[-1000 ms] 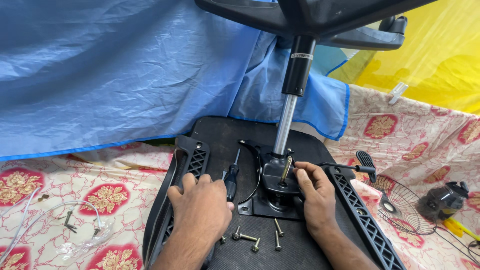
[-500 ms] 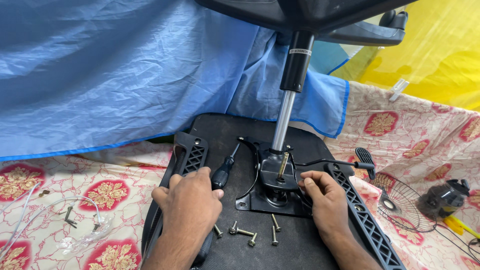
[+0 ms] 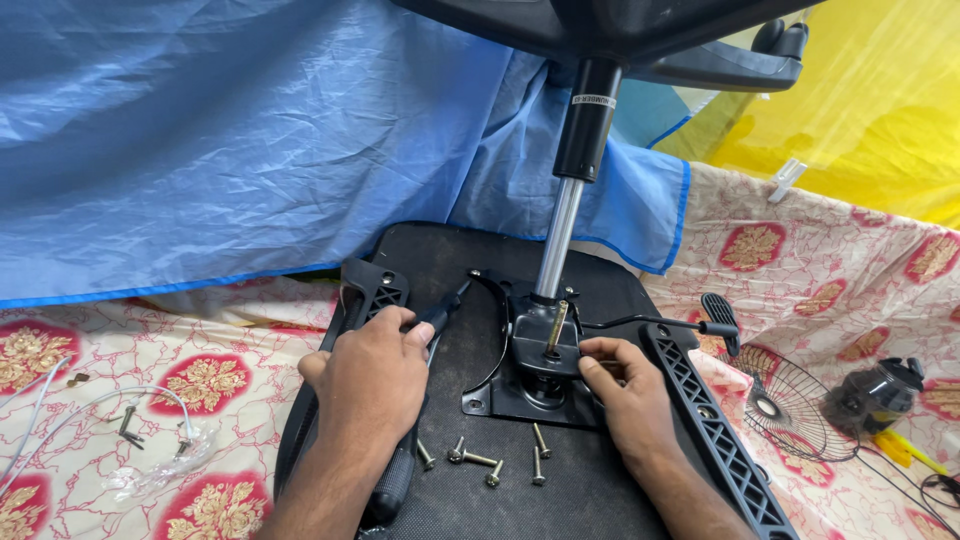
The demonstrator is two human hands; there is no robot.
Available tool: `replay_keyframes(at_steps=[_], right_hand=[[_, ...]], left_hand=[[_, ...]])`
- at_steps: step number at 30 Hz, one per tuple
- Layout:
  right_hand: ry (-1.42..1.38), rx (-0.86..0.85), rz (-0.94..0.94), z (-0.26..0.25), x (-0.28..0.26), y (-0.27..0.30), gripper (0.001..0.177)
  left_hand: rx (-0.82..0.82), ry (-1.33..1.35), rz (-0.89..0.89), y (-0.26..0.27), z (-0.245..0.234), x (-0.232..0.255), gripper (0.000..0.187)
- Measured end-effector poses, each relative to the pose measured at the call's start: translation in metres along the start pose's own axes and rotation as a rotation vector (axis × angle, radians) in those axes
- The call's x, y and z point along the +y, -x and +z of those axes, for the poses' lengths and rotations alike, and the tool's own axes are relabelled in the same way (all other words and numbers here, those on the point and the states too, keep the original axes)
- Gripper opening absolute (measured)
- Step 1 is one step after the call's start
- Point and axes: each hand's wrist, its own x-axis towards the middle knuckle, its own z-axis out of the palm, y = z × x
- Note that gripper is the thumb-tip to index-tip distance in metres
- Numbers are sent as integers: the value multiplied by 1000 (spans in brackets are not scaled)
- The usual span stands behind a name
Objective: The person assembles an office chair by attaching the gas lift to the base and securing it with a screwdriver. They insert and tighten multiple screws into the base plate, then lift the chair to inspect the connection. The work is performed on a patterned fabric surface with tools and fasteners nearby.
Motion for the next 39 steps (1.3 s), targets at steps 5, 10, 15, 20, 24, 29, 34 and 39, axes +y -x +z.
replay_keyframes(at_steps=[5, 10, 15, 20, 24, 29, 34, 39], right_hand=[[434, -151, -458, 1, -10, 8, 61], [512, -21, -247, 8, -16, 14, 46], [549, 24, -345, 10, -20, 21, 43], [497, -16, -283, 7, -27, 20, 45], [477, 115, -581, 11, -34, 31, 46], [533, 56, -752, 27, -51, 49, 28], [494, -201, -710, 41, -76, 50, 35], [402, -343, -488, 46, -99, 38, 61]], left_hand=[[14, 152, -25, -1, 7, -1, 33], [21, 124, -1, 1, 14, -7, 34], [9, 110, 0, 1, 16, -9, 35], [-43, 20, 53, 2, 11, -4, 59], [-189, -148, 72, 1, 1, 8, 46], [-317, -389, 194, 0, -1, 26, 68], [-195, -379, 238, -3, 7, 32, 36], [-108, 27, 62, -16, -5, 31, 45]])
